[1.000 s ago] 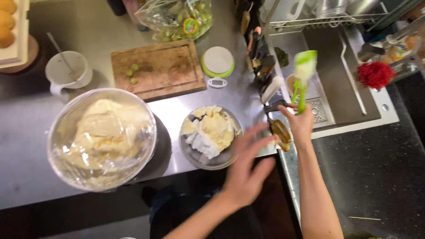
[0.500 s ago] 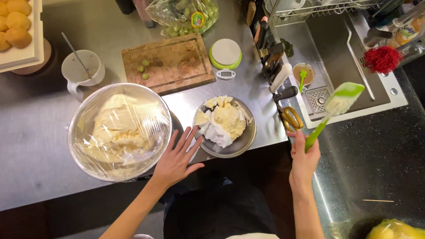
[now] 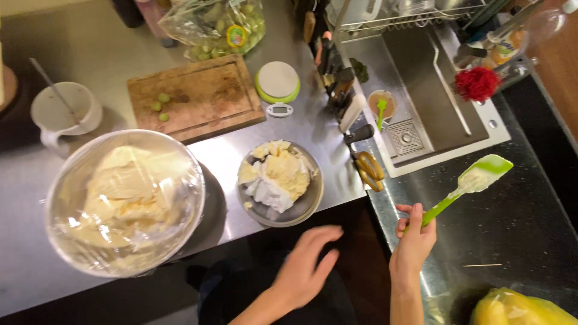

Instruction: Mixing white frosting or cream in a stainless steel bowl using a spatula in a bakery environment.

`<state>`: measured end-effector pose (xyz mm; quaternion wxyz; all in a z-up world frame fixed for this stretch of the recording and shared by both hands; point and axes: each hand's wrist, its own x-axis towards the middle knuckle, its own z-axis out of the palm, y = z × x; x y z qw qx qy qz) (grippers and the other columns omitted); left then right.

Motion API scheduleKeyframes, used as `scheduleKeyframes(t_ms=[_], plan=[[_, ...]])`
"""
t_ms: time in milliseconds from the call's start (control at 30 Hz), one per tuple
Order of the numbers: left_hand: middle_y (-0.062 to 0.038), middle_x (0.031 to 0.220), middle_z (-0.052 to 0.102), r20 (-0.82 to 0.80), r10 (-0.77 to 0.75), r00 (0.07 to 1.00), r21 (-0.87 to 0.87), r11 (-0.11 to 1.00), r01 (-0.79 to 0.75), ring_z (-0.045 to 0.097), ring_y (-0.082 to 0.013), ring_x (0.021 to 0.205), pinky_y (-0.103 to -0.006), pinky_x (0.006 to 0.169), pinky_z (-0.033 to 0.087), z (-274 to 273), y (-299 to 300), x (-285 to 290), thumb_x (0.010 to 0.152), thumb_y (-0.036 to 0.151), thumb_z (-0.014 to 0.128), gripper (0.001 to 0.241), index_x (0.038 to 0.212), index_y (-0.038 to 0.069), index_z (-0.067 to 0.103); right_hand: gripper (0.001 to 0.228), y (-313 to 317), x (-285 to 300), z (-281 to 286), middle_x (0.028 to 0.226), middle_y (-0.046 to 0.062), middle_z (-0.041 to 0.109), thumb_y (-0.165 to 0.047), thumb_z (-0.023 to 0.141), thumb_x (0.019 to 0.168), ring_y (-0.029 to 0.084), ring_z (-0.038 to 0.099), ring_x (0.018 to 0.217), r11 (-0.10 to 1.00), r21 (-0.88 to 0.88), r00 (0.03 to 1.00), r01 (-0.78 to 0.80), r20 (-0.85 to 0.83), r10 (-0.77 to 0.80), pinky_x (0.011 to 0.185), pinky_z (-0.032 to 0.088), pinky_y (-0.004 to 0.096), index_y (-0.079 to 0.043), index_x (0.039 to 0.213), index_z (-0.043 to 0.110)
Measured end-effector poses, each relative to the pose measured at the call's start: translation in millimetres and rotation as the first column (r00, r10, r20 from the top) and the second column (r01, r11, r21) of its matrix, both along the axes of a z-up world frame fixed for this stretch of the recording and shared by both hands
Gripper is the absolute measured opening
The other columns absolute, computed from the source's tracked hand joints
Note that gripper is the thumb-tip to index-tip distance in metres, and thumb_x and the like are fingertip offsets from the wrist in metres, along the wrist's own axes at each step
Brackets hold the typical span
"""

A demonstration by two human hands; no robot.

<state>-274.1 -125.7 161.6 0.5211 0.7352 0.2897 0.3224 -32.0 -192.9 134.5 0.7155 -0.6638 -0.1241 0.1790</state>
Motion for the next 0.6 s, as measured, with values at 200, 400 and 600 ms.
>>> scheduleKeyframes(t_ms=[200,400,600], plan=[[-0.020,0.154,0.048,0.161,0.376,0.912,-0.261,0.908,-0.328,0.044,-0.0347,0.145,-0.0426,0.122,0.030,-134,43,193,0.111,0.033,0.039,0.051,0.149,0.000,0.046,0.017,-8,10,20,0.102,0.010,0.069,-0.022,0.055,0.111,0.004,0.045,0.065,1.000,-0.006,0.999,0.030,0.031,-0.030,0.056,0.034,0.021,-0.005,0.109,0.051],[-0.020,0.165,0.035,0.170,0.541,0.824,-0.445,0.788,-0.425,0.031,-0.0334,0.154,-0.0423,0.126,0.020,-173,106,263,0.108,0.054,0.026,0.072,0.156,0.002,0.038,0.017,-38,22,-1,0.103,0.015,0.068,-0.020,0.053,0.113,0.006,0.045,0.065,0.997,-0.044,0.997,0.058,0.046,-0.056,0.056,0.034,0.021,-0.004,0.107,0.049],[-0.016,0.172,0.015,0.135,0.484,0.864,-0.502,0.786,-0.362,0.016,-0.0316,0.159,-0.0412,0.127,0.013,-146,107,269,0.105,0.063,0.020,0.082,0.164,0.006,0.019,0.017,-56,31,-24,0.103,0.015,0.068,-0.020,0.053,0.112,0.006,0.045,0.063,0.986,-0.107,0.990,0.130,-0.043,-0.135,0.053,0.034,0.021,-0.005,0.104,0.049]])
